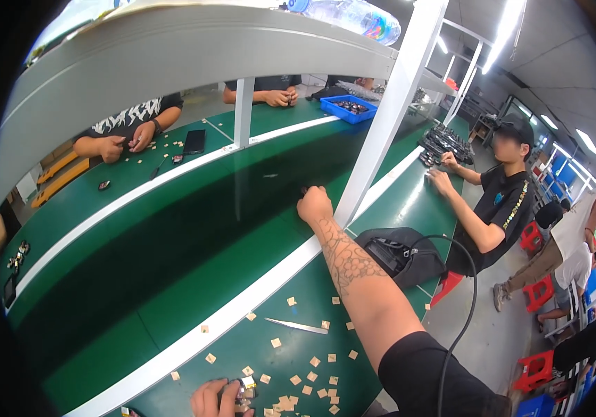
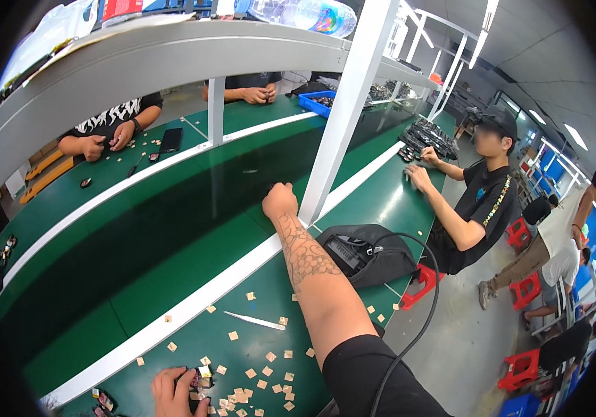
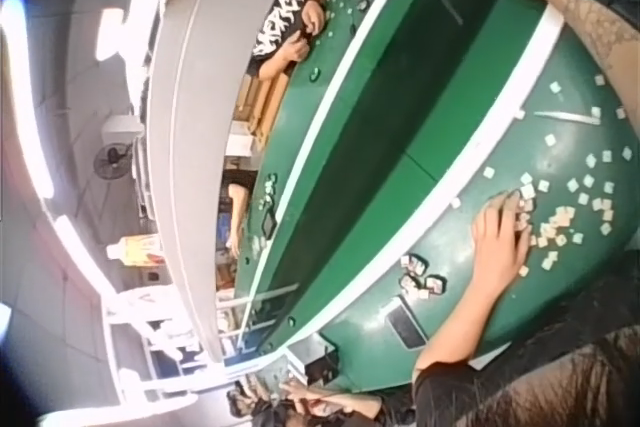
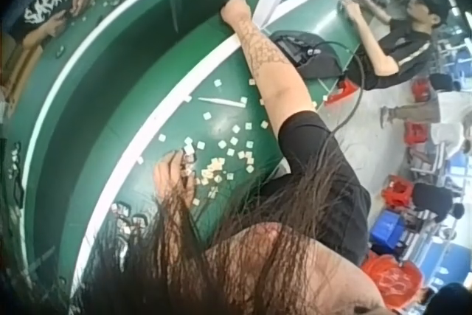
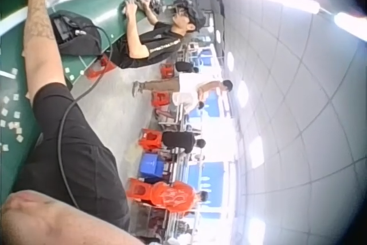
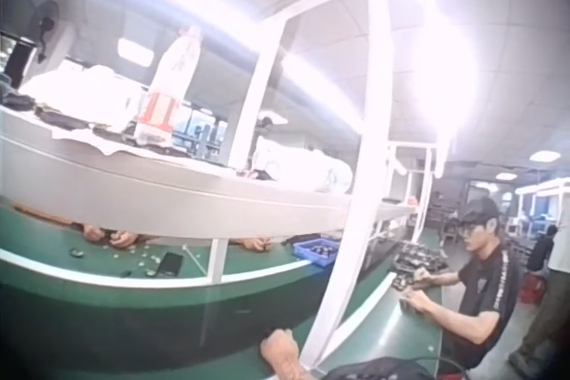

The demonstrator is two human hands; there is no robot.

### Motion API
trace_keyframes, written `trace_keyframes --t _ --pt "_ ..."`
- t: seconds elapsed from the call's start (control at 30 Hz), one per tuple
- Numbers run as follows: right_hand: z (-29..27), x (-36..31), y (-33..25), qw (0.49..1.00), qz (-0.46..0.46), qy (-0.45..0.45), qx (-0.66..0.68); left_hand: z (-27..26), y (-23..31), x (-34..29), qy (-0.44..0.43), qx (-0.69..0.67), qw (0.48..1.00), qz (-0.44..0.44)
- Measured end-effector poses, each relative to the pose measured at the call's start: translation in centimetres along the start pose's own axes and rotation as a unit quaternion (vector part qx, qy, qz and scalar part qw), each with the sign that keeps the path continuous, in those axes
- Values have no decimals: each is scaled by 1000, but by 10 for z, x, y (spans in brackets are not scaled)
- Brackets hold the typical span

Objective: Applying small adhesive squares to electronic modules at a factory assembly line.

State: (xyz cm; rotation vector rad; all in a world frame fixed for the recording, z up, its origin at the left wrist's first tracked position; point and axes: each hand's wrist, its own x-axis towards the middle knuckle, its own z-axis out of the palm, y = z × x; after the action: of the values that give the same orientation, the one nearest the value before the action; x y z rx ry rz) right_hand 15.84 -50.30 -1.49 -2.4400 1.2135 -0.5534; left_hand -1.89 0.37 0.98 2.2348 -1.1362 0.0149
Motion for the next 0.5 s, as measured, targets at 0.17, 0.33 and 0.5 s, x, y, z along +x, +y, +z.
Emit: trace_keyframes --t 0.17,0.33,0.5 --pt "-3 -11 -15 998 47 -24 -26 4 -7 -2 -4 -33 999 -9" --pt "-11 -31 -34 998 -52 41 -19 6 -8 1 11 -23 1000 -1" --pt "-29 -84 -85 967 -242 16 77 13 -15 -3 12 -16 1000 -11"
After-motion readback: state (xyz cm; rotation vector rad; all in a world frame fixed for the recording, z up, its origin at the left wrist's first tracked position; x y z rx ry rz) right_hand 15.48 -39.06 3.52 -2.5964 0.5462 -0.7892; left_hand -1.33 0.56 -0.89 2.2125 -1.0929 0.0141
